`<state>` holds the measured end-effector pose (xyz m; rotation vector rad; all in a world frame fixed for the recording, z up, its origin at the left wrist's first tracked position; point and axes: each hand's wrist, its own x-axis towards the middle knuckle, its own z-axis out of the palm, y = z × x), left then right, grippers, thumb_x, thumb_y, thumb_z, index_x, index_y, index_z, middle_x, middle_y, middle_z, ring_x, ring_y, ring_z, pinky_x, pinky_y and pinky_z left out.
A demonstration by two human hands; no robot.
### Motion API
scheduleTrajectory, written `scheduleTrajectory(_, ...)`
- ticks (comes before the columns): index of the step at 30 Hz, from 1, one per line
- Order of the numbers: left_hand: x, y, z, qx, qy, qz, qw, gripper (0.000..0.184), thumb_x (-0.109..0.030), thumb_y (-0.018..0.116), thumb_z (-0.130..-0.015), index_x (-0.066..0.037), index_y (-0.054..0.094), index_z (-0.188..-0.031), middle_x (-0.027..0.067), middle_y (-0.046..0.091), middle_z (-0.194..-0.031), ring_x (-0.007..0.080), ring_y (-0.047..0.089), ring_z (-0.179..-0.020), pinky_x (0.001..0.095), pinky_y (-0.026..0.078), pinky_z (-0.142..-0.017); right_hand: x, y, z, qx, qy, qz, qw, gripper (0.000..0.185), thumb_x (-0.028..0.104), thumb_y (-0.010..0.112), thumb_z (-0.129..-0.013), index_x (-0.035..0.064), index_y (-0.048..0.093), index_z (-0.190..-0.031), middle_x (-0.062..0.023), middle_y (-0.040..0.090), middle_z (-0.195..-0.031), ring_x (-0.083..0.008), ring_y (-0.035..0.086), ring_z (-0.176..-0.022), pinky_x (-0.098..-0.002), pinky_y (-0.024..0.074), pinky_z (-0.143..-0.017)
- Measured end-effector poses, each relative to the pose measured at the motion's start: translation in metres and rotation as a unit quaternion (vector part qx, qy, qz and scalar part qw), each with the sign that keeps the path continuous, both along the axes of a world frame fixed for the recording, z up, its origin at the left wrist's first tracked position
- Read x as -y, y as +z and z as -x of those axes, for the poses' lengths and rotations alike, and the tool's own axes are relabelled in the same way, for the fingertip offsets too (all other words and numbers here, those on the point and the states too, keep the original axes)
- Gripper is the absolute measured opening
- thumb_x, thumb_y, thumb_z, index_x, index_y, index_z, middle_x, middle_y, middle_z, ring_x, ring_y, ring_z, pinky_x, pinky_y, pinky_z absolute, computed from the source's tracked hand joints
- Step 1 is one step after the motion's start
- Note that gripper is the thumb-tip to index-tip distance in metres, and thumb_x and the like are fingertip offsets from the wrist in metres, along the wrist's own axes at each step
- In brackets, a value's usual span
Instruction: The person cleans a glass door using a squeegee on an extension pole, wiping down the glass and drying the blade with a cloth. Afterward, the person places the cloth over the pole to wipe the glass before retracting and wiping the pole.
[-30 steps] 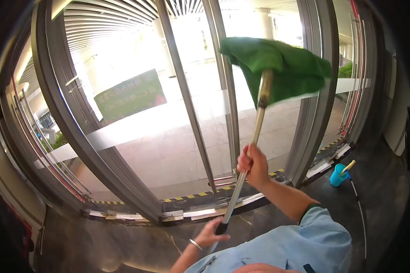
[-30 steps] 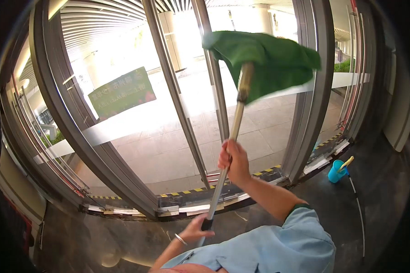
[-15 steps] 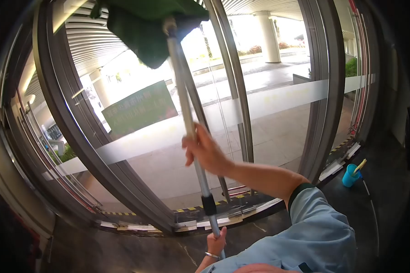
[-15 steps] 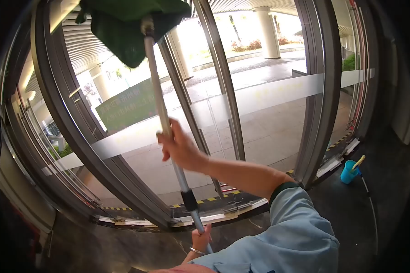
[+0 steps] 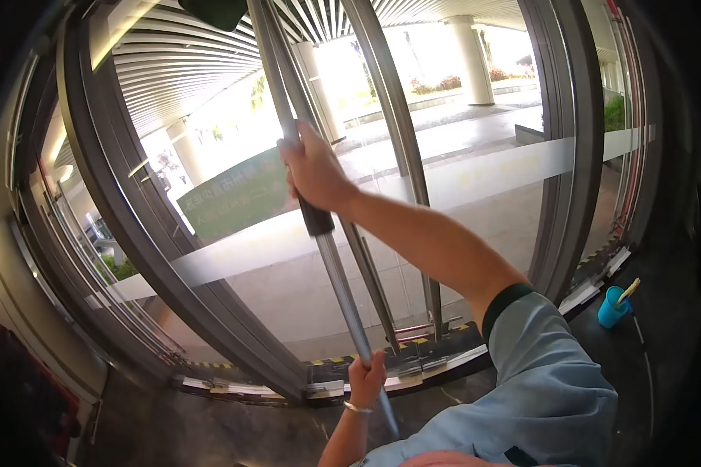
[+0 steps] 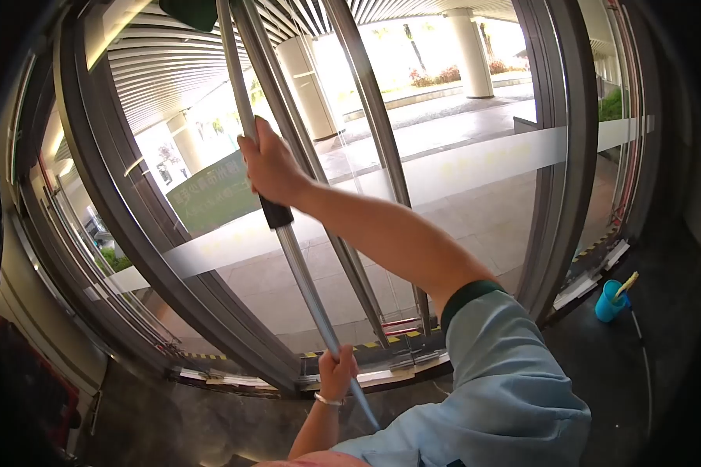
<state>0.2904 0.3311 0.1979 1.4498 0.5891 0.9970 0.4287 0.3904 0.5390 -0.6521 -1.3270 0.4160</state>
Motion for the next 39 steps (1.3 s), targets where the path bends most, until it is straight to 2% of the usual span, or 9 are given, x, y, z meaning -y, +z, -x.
scheduleTrajectory(2,0.006,0.01,-0.006,-0.016,0.03,-0.004,0.999,0.033,-0.026,0.06,-0.094,-0.007,0.049,-0.069,-0.0001,0.05,-0.052,0.0075,0.048,-0.042,0.0229,0.037,-0.039,0.001,0.02,-0.005,-0.009,-0.004,-0.007,1.0,0.019,0.021,0.047,-0.096,0.0025,0.044,-0.099,-0.0001,0.042,-0.064,-0.0076,0.043,-0.047,-0.0268,0.0437,-0.044)
scheduleTrajectory(8,0.034,-0.074,0.011,-0.081,0.076,-0.018,0.994,0.036,-0.031,0.065,-0.091,-0.008,0.05,-0.068,-0.001,0.048,-0.051,0.0062,0.047,-0.043,0.0238,0.036,-0.039,0.021,-0.071,0.005,-0.013,0.019,0.048,0.999,0.046,0.018,0.043,-0.097,0.0019,0.03,-0.139,-0.0007,0.042,-0.066,-0.0074,0.042,-0.045,-0.0271,0.043,-0.042)
scheduleTrajectory(12,0.016,-0.085,0.008,-0.08,0.137,-0.083,0.984,0.038,-0.032,0.066,-0.09,-0.006,0.052,-0.066,0.0,0.048,-0.051,0.006,0.045,-0.045,0.0256,0.035,-0.041,0.013,-0.057,0.005,-0.021,0.014,0.034,0.999,0.036,0.018,0.045,-0.097,0.0015,0.038,-0.129,-0.0011,0.043,-0.065,-0.0078,0.043,-0.045,-0.0272,0.0426,-0.042)
scheduleTrajectory(18,-0.008,0.008,-0.002,-0.065,0.113,-0.062,0.99,0.038,-0.032,0.064,-0.091,-0.008,0.049,-0.065,-0.0018,0.047,-0.048,0.0063,0.047,-0.041,0.0229,0.036,-0.036,-0.007,0.029,-0.002,-0.01,0.011,-0.009,1.0,0.02,0.018,0.048,-0.093,0.0017,0.044,-0.103,-0.0036,0.046,-0.073,-0.0101,0.047,-0.048,-0.0283,0.0439,-0.043)
scheduleTrajectory(22,-0.005,-0.064,0.018,-0.112,0.147,-0.159,0.97,0.043,-0.028,0.065,-0.091,-0.009,0.047,-0.057,-0.0019,0.047,-0.046,0.0062,0.047,-0.041,0.0241,0.034,-0.036,0.004,-0.041,0.014,-0.022,0.008,0.028,0.999,0.032,0.018,0.047,-0.095,0.001,0.039,-0.121,-0.0025,0.044,-0.062,-0.01,0.046,-0.044,-0.028,0.0431,-0.041)
scheduleTrajectory(24,0.016,-0.069,0.04,-0.183,0.182,-0.114,0.959,0.045,-0.032,0.068,-0.087,0.0,0.051,-0.059,0.0052,0.045,-0.047,0.0112,0.039,-0.047,0.0333,0.037,-0.046,0.004,-0.083,0.02,-0.025,0.032,0.024,0.999,0.047,0.017,0.044,-0.097,0.0017,0.027,-0.139,-0.0009,0.043,-0.067,-0.0083,0.045,-0.046,-0.028,0.0444,-0.042)
scheduleTrajectory(30,0.01,-0.134,0.087,-0.215,0.127,0.018,0.968,0.044,-0.031,0.071,-0.084,0.0,0.053,-0.056,0.0059,0.048,-0.047,0.0108,0.043,-0.047,0.0327,0.039,-0.047,0.027,-0.141,0.03,-0.092,0.061,0.034,0.993,0.049,0.014,0.043,-0.097,0.0055,0.025,-0.142,-0.0009,0.043,-0.072,-0.0063,0.043,-0.051,-0.0279,0.0504,-0.047)
scheduleTrajectory(35,-0.004,-0.132,0.109,-0.28,0.202,-0.042,0.938,0.044,-0.036,0.072,-0.081,0.0,0.057,-0.059,0.0104,0.051,-0.049,0.0152,0.048,-0.047,0.0355,0.042,-0.05,0.01,-0.169,0.035,-0.11,0.063,0.037,0.991,0.048,0.013,0.042,-0.097,0.0058,0.024,-0.142,-0.0001,0.043,-0.07,-0.0057,0.042,-0.051,-0.0288,0.0536,-0.05)
scheduleTrajectory(39,-0.025,-0.116,0.122,-0.288,0.339,-0.14,0.884,0.042,-0.035,0.072,-0.08,-0.001,0.057,-0.061,0.0176,0.055,-0.054,0.034,0.057,-0.051,0.0403,0.044,-0.052,-0.019,-0.17,0.049,-0.123,0.065,0.008,0.99,0.045,0.012,0.043,-0.098,0.005,0.025,-0.138,0.0001,0.042,-0.066,-0.0055,0.042,-0.051,-0.029,0.0527,-0.049)
